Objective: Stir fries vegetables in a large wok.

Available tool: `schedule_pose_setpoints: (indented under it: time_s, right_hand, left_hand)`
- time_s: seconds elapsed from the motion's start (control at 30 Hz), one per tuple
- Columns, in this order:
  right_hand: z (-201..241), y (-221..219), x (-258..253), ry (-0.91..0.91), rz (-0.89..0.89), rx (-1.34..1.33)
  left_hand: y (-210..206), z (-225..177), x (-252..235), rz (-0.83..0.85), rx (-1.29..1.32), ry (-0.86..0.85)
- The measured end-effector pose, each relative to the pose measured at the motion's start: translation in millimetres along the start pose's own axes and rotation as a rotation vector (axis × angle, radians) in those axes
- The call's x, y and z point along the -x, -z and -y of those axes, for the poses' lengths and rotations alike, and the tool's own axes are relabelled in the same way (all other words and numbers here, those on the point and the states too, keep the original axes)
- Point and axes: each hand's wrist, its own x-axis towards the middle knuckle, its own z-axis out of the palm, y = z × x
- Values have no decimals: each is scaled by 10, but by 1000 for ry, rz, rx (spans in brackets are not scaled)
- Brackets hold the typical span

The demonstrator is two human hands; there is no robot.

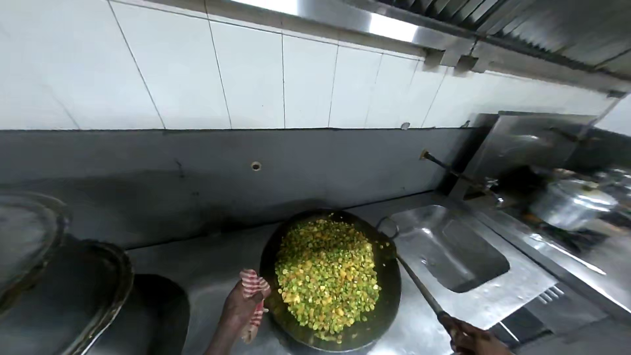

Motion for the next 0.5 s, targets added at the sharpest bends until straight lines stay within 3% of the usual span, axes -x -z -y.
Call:
schedule_pose_setpoints:
  time_s: [0.1, 0.27, 0.37, 0.5]
  right_hand:
    - [383, 307, -685, -33, 133, -31]
    - [1302, 402, -1661, 56, 364, 271]
    - [1832, 272, -2127, 138, 523, 499]
    - [2417, -151, -2336, 319, 636, 846]
  left_hand:
    - [-3, -69, 74, -24, -31, 27]
    - [-15, -158, 162, -67, -31, 67]
    - [-45, -224, 217, -86, -11, 104]
    - [-65, -333, 260, -92, -20, 131]
